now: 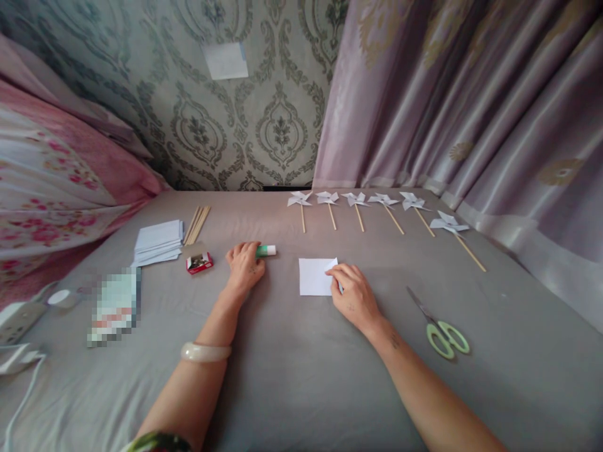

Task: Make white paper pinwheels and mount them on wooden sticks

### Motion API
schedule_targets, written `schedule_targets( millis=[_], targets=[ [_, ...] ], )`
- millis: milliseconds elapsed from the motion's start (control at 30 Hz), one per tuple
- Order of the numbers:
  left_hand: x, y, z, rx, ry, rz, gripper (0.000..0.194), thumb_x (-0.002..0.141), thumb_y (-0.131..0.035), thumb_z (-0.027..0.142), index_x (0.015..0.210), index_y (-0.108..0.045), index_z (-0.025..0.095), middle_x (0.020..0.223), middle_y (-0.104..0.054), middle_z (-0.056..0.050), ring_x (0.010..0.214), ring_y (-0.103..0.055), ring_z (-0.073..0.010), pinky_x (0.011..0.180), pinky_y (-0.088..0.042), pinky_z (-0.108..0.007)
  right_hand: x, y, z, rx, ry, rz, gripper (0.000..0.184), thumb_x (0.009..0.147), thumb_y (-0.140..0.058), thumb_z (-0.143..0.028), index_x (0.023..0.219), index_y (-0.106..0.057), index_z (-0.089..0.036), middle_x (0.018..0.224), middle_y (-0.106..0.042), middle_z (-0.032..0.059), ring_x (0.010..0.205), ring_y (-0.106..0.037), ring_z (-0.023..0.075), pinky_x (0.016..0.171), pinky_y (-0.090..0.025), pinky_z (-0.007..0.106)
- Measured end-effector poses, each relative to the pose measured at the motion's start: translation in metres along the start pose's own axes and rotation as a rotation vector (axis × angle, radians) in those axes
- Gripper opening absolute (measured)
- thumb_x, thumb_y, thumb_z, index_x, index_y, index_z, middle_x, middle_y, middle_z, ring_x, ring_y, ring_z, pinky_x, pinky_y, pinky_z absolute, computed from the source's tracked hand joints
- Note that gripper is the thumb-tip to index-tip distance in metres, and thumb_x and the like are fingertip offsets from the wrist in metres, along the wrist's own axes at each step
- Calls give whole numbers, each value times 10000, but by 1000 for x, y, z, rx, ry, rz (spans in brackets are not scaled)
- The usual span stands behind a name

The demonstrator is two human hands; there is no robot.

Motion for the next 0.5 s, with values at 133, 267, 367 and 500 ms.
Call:
schedule_targets(
  millis=[133, 267, 367, 500],
  targets=[
    [0, -1, -3, 50, -47, -32, 386, 766, -471, 160, 1137, -573, 188, 1173, -620, -129, 1132, -460, -307, 956, -265, -465, 0, 1, 0, 16, -5, 36, 300, 803, -449, -51, 938, -672, -200, 953, -658, 77, 911, -560, 224, 843, -464, 381],
    [-1, 3, -1, 35, -49, -39, 309, 814, -469, 194, 1094, -599, 189, 1150, -623, -133, 1070, -478, -304, 933, -276, -465, 0, 0, 1, 25, 1, 45, 291, 809, -445, -55, 928, -671, -195, 942, -658, 77, 913, -564, 223, 842, -470, 375],
    [-2, 7, 7, -114, -48, 10, 285, 823, -508, 237, 1091, -600, 204, 1117, -633, -111, 1049, -492, -278, 931, -298, -444, 0, 2, 0, 34, 1, 78, 286, 816, -440, -63, 932, -669, -190, 942, -660, 82, 913, -569, 222, 841, -475, 372],
    [-5, 7, 28, -600, -95, 48, 317, 813, -573, 338, 1098, -596, 202, 1070, -641, -78, 984, -542, -209, 899, -381, -351, 2, 8, -3, 78, 30, 177, 269, 843, -433, -92, 956, -658, -185, 944, -668, 81, 908, -581, 210, 852, -475, 365]
  ],
)
Point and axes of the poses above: each hand's wrist, its own x-axis towards the middle knuckle, its own y-axis out of the back of the hand, z = x × y, the point moved 4 cm from there along x, towards the middle knuckle
